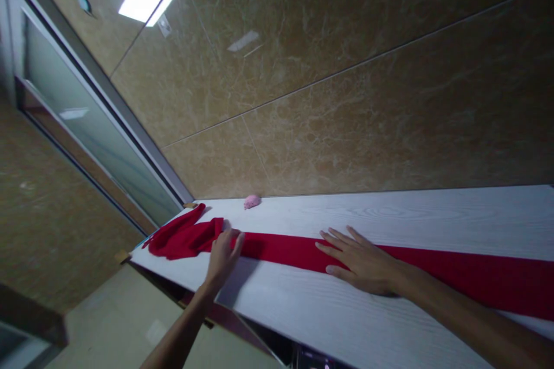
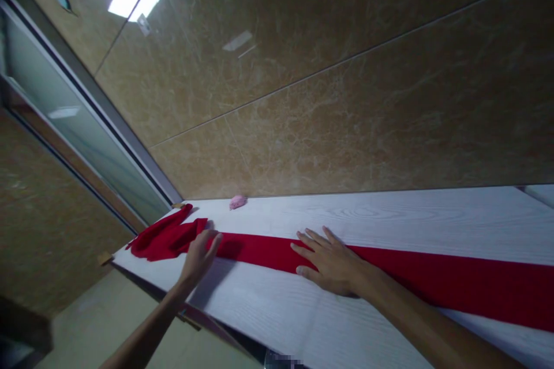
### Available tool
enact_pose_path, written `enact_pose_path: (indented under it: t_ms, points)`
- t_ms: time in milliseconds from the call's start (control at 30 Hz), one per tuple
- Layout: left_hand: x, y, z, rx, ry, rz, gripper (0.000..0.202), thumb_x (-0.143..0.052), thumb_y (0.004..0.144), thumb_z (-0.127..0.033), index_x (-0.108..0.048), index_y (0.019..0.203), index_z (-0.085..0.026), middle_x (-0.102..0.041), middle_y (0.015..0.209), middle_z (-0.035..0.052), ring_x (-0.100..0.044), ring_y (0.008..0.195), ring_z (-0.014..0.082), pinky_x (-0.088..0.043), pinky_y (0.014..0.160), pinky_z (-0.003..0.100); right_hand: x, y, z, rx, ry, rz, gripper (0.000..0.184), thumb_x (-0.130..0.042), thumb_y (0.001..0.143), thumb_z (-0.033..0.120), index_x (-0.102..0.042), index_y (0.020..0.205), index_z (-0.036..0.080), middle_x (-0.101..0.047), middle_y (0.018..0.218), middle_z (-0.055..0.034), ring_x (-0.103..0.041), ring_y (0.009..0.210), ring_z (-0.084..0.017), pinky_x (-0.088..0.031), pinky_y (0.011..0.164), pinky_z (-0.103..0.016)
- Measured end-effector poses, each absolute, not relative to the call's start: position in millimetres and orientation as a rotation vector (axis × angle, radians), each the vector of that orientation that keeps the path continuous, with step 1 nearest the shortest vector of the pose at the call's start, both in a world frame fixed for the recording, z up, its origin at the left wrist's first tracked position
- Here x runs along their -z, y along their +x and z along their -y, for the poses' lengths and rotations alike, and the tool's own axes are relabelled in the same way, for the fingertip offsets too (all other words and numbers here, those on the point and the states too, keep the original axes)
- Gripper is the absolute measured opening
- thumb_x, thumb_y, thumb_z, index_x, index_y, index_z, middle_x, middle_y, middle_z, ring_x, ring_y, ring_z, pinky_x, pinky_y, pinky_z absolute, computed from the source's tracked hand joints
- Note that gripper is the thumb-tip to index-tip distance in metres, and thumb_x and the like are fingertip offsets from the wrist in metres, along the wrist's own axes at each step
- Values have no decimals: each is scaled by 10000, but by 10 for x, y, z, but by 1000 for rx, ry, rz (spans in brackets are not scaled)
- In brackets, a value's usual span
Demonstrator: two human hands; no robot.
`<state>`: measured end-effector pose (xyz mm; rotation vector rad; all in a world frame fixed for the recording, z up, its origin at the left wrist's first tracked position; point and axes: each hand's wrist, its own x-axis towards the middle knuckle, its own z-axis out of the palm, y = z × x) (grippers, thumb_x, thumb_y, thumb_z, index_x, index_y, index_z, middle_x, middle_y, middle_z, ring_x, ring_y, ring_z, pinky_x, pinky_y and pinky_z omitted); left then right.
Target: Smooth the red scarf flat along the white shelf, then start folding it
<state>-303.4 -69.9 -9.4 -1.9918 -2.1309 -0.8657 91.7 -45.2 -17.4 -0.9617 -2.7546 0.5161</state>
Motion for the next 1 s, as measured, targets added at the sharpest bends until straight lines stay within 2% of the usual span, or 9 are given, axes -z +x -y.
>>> enact_pose_path:
  t_ms: [133,333,433,500,667,733,800,900,1000]
  points:
    - [-6,-3646,748,940,-1703,2297,526,-332,913,-519,-626,1076,-115,-719,1098,171,-684,1003,313,-558,887,425,182,926,443,-502,-943,2736,698,-289,1013,664,-350,1564,240,-233,1645,-113,-145,1531,-322,-46,1227,-636]
    - [88,-3882,687,853,-1614,2420,575,-264,940,-469,-635,1162,-90,-724,1159,176,-685,1072,309,-558,912,401,208,1011,497,-528,-922,2724,674,-294,1015,665,-349,1558,268,-231,1643,-105,-144,1530,-334,-58,1213,-670]
    - [170,-3864,705,734,-1714,2444,534,-262,961,-436,-682,1115,-145,-737,1166,132,-686,1086,282,-534,959,372,201,1112,576,-552,-923,2716,638,-328,1016,651,-345,1554,307,-236,1644,-80,-154,1527,-336,-61,1216,-669]
    - [200,-3874,742,644,-1761,2450,495,-299,964,-423,-687,1151,-177,-714,1244,105,-658,1153,270,-501,1010,361,194,1194,634,-566,-943,2739,634,-335,1017,644,-322,1558,313,-223,1647,-69,-147,1527,-337,-52,1217,-672]
    - [176,-4018,796,425,-1643,2509,498,-338,973,-481,-657,1268,-238,-619,1406,110,-526,1314,379,-431,1050,556,201,1399,741,-565,-936,2728,599,-385,1019,608,-295,1554,355,-238,1640,-44,-177,1516,-350,-95,1210,-693]
    - [137,-4115,789,358,-1615,2526,468,-362,968,-470,-642,1291,-278,-601,1432,90,-513,1331,382,-423,1044,581,195,1459,772,-567,-951,2730,591,-396,1015,605,-294,1550,376,-239,1637,-30,-182,1512,-356,-110,1203,-708]
    - [83,-4228,783,308,-1583,2557,444,-383,957,-443,-647,1275,-280,-657,1357,94,-575,1268,371,-465,997,550,177,1504,799,-580,-987,2735,587,-400,1011,607,-288,1547,396,-240,1635,-13,-185,1508,-357,-121,1200,-717]
    - [-9,-4399,801,263,-1528,2616,403,-383,943,-370,-689,1161,-226,-746,1152,111,-688,1092,320,-535,887,421,170,1568,818,-575,-1047,2741,584,-392,1008,608,-265,1548,424,-233,1633,11,-188,1506,-352,-138,1200,-719]
    - [-82,-4525,831,234,-1507,2644,387,-367,937,-311,-697,1097,-186,-751,1116,120,-719,1029,266,-547,837,319,286,1713,795,-550,-1089,2715,580,-409,1000,605,-259,1541,462,-242,1627,45,-198,1503,-346,-157,1207,-708]
